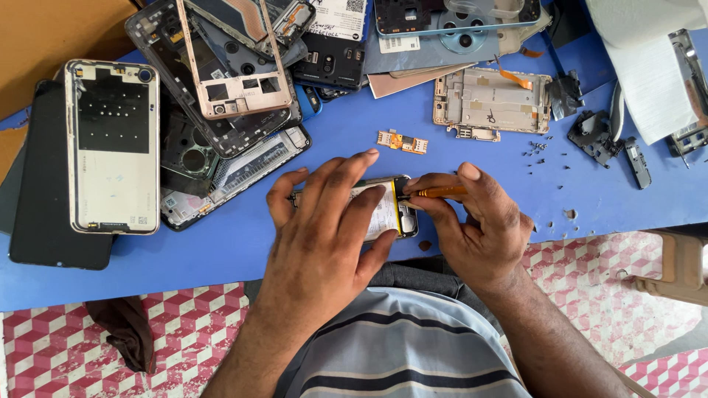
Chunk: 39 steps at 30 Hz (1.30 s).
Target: The person uses a small screwdriver to pry and adjust components inside a disassembled smartphone. They repeatedly lift the battery and manipulate internal parts while surrounded by other phone casings and parts on a blue workbench.
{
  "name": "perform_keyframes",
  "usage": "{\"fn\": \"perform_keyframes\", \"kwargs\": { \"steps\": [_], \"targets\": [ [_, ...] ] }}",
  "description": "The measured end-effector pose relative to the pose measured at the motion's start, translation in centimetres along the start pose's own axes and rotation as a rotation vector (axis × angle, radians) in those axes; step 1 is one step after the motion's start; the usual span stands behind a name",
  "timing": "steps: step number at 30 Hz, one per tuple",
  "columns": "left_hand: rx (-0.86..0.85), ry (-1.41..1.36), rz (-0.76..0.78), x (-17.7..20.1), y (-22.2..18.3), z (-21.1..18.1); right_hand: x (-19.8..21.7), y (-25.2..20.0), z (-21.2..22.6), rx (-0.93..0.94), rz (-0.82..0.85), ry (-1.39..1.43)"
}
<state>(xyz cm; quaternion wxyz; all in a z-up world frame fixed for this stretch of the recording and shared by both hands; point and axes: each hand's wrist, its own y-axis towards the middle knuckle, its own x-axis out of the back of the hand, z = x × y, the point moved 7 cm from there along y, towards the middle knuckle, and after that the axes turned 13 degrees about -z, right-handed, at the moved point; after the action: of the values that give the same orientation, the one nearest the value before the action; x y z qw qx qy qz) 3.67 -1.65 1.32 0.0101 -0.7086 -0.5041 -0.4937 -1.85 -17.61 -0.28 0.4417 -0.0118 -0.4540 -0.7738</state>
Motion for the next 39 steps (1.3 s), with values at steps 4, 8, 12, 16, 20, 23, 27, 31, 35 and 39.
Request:
{"fn": "perform_keyframes", "kwargs": {
  "steps": [4,8,12,16,20,23,27,31,35,39],
  "targets": [
    [0.001,0.021,-0.021,0.5,-0.1,0.3,0.0,0.0,-0.1,-0.013,0.0,0.015],
    [0.006,0.037,-0.022,0.5,-0.2,0.6,0.0,0.0,-0.1,-0.02,0.008,0.02],
    [0.001,0.04,-0.019,0.5,-0.5,0.7,0.0,-0.1,-0.1,-0.015,0.009,0.008],
    [-0.001,0.033,-0.015,0.5,-0.5,0.6,-0.1,0.0,0.1,0.001,0.005,0.002],
    [0.007,0.021,-0.013,0.5,-0.5,0.4,-0.1,0.3,0.4,0.047,0.006,-0.021],
    [0.005,0.013,-0.007,0.5,-0.5,0.3,-0.4,0.7,0.7,0.093,0.026,-0.013],
    [0.005,0.006,0.001,0.4,-0.4,0.2,-0.8,1.4,0.8,0.101,0.073,0.046],
    [0.007,0.006,0.004,0.4,-0.5,0.3,-1.2,2.2,1.0,0.158,0.15,0.097],
    [0.011,-0.002,0.011,0.4,-0.6,0.4,-1.4,2.6,1.0,0.148,0.236,0.131],
    [0.005,-0.001,0.023,0.3,-0.6,0.5,-1.5,2.7,1.0,0.153,0.245,0.137]
  ]
}}
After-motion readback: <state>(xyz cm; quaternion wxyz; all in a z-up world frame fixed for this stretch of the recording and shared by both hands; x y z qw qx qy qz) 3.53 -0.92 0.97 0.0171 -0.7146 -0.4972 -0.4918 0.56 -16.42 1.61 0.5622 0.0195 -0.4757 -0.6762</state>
